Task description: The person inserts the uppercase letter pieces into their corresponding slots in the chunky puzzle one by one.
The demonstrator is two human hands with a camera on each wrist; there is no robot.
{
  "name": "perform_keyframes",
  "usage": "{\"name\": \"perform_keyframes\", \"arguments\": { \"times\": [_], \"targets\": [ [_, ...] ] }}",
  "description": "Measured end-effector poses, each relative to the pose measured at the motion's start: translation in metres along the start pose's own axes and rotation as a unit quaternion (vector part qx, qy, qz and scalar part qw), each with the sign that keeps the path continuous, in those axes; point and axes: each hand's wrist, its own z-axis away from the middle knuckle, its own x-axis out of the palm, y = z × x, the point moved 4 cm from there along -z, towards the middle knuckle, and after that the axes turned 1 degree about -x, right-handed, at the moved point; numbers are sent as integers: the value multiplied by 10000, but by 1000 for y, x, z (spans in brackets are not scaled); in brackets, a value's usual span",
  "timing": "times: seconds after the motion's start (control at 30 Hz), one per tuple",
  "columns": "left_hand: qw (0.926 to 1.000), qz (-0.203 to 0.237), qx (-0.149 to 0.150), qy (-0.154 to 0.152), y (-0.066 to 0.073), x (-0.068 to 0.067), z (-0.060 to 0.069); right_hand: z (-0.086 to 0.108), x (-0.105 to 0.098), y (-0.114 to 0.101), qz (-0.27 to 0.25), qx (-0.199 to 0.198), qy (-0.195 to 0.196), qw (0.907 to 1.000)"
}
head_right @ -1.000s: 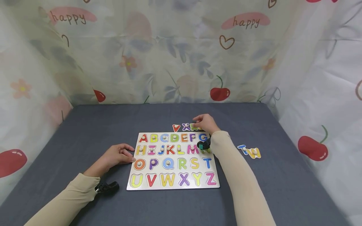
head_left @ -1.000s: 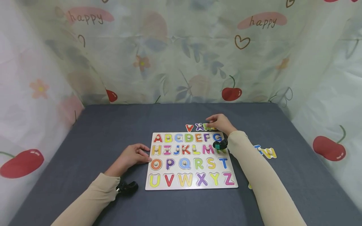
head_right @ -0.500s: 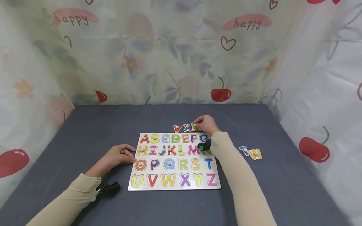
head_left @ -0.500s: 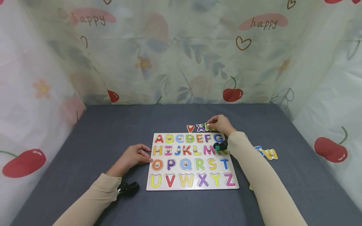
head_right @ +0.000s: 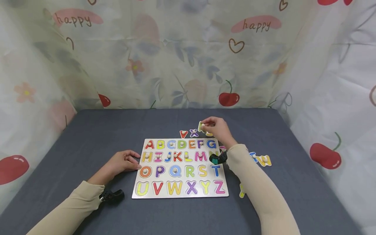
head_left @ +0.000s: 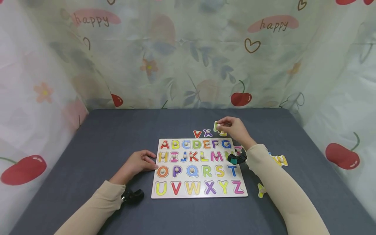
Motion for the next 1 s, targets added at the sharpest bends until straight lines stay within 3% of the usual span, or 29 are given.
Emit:
{"name": "perform_keyframes", "arguments": {
  "times": [0.27, 0.53, 0.73, 1.0],
  "targets": [
    [10000, 16, -34, 42, -1, 1, 1, 47, 24, -8, 189, -381, -678, 9968],
    [10000, -43, 67, -8, 2, -1, 3, 81, 56, -5, 332, -164, -1308, 9907],
    [10000, -75, 56, -10, 1, -1, 3, 93, 70, 1, 507, -206, -1540, 9865],
    [10000, -9, -36, 23, 0, -1, 1, 95, 76, 2, 615, -249, -1689, 9834]
  ]
}}
